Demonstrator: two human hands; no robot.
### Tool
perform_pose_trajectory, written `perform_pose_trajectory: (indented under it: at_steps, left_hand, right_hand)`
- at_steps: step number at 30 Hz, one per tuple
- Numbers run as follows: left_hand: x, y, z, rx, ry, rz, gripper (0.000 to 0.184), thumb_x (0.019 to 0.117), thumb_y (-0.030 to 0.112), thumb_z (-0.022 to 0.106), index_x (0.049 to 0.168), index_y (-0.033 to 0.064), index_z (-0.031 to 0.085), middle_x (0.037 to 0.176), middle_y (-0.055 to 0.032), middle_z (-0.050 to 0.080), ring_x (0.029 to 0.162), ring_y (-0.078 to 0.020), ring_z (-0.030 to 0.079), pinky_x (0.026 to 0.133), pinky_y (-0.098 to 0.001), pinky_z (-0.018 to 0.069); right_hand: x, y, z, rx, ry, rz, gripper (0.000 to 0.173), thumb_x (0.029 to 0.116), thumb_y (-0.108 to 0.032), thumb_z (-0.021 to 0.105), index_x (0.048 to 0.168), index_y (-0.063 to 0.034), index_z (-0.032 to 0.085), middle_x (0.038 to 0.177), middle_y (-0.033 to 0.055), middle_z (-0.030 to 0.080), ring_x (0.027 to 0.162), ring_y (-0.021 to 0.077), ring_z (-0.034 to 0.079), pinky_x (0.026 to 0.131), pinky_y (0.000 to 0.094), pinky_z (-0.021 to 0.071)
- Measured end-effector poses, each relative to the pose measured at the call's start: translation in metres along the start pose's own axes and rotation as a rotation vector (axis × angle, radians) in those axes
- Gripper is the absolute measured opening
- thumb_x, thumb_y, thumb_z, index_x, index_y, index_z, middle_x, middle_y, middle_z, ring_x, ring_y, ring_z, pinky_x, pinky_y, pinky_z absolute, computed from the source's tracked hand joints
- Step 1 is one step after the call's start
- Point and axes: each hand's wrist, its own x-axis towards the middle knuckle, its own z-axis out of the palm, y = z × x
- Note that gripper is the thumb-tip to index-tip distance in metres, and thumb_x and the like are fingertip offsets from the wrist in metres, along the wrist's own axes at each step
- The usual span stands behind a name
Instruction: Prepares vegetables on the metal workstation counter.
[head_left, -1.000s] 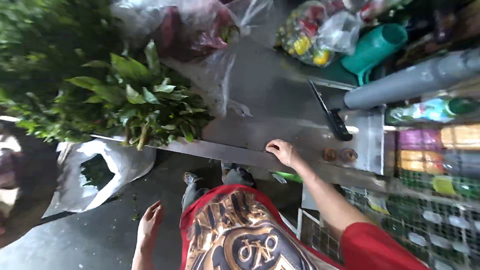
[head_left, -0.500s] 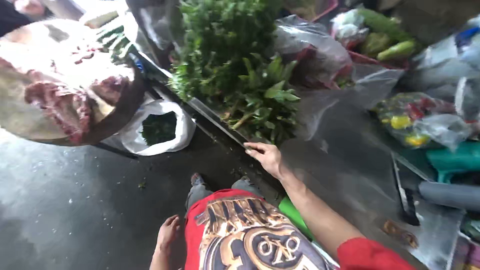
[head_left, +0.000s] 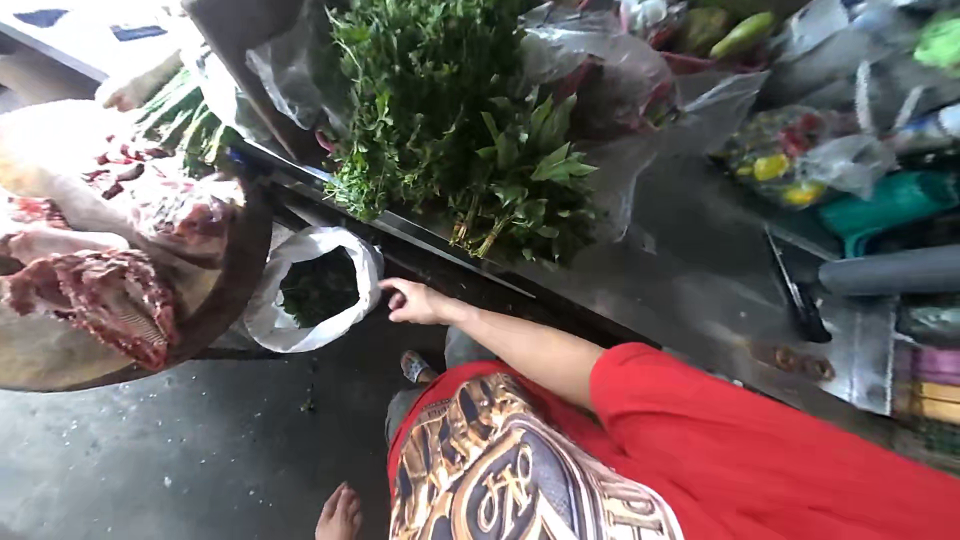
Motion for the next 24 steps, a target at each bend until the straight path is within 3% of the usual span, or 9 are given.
perform_pose_trajectory:
  at_steps: [4,8,11,13,16,18,20,21,24]
  left_hand:
    - [0.001,0.100,0.066,0.199,-0.149,0.234,0.037,0.1057,0.021,0.057,0.135,-0.0019,0.058,0.123,-0.0218,0.066,0.103,-0.0279,0.068,0.090,-0.0470,0.0565]
    - [-0.028,0.256,0.171,0.571,-0.380,0.593,0.047,0.1023,0.030,0.061,0.140,0.0027,0.056,0.132,-0.0167,0.065,0.121,-0.0250,0.064,0.105,-0.0471,0.0517]
    - [-0.054,0.356,0.259,0.780,-0.406,0.786,0.071,0.0942,0.044,0.071,0.150,0.0050,0.048,0.139,-0.0188,0.061,0.128,-0.0308,0.060,0.109,-0.0524,0.0479]
    - [-0.071,0.395,0.313,0.990,-0.418,0.819,0.098,0.0851,0.056,0.078,0.159,0.0087,0.034,0.146,-0.0200,0.055,0.133,-0.0363,0.054,0.110,-0.0592,0.0445]
    - [-0.093,0.408,0.388,1.340,-0.331,0.828,0.098,0.0777,0.056,0.084,0.148,-0.0006,0.044,0.135,-0.0281,0.059,0.124,-0.0452,0.058,0.100,-0.0652,0.0490]
    - [-0.103,0.391,0.424,1.426,-0.171,0.861,0.096,0.0776,0.051,0.084,0.144,-0.0062,0.045,0.138,-0.0358,0.052,0.128,-0.0519,0.052,0.099,-0.0669,0.0475]
    - [-0.099,0.371,0.443,1.412,-0.043,0.875,0.113,0.0806,0.048,0.082,0.157,-0.0080,0.020,0.151,-0.0409,0.032,0.138,-0.0555,0.039,0.105,-0.0656,0.0429]
    - [-0.094,0.366,0.448,1.408,0.010,0.890,0.115,0.0803,0.049,0.081,0.158,-0.0080,0.018,0.154,-0.0402,0.030,0.140,-0.0543,0.037,0.107,-0.0637,0.0420]
    - [-0.092,0.377,0.448,1.486,0.027,0.884,0.081,0.0856,0.046,0.076,0.139,-0.0092,0.050,0.154,-0.0347,0.035,0.141,-0.0482,0.041,0.110,-0.0585,0.0424]
  right_hand:
    - [-0.066,0.071,-0.042,0.507,0.152,0.234,0.043,0.1028,-0.016,0.060,0.143,-0.0036,0.052,0.119,0.0157,0.068,0.094,0.0209,0.070,0.083,0.0363,0.0582]
    - [-0.110,0.097,-0.088,0.779,0.394,0.141,0.034,0.1082,-0.015,0.049,0.138,-0.0017,0.056,0.115,0.0129,0.070,0.095,0.0206,0.070,0.084,0.0361,0.0584]
    - [-0.108,0.099,-0.123,0.857,0.369,0.053,0.042,0.1096,-0.016,0.044,0.150,-0.0039,0.044,0.121,0.0123,0.069,0.099,0.0211,0.071,0.088,0.0377,0.0585]
    - [-0.101,0.101,-0.134,0.905,0.316,0.025,0.045,0.1091,-0.016,0.046,0.152,-0.0047,0.041,0.124,0.0123,0.069,0.101,0.0220,0.072,0.089,0.0391,0.0596]
    - [-0.097,0.098,-0.137,0.727,0.311,0.052,0.037,0.1053,-0.010,0.054,0.142,-0.0028,0.054,0.115,0.0125,0.071,0.092,0.0184,0.071,0.083,0.0353,0.0600]
    - [-0.103,0.106,-0.136,0.400,0.267,0.055,0.038,0.1056,-0.015,0.055,0.142,-0.0033,0.057,0.117,0.0140,0.072,0.098,0.0205,0.072,0.092,0.0382,0.0578]
    - [-0.119,0.115,-0.135,0.202,0.188,0.071,0.038,0.1068,-0.021,0.051,0.142,-0.0069,0.060,0.124,0.0158,0.070,0.113,0.0265,0.068,0.104,0.0466,0.0515]
    - [-0.127,0.119,-0.136,0.169,0.165,0.081,0.038,0.1069,-0.022,0.051,0.140,-0.0081,0.062,0.126,0.0164,0.069,0.116,0.0281,0.067,0.106,0.0490,0.0492]
    - [-0.142,0.134,-0.139,0.178,0.170,0.121,0.037,0.1071,-0.026,0.051,0.138,-0.0099,0.064,0.127,0.0157,0.069,0.119,0.0282,0.066,0.108,0.0505,0.0476]
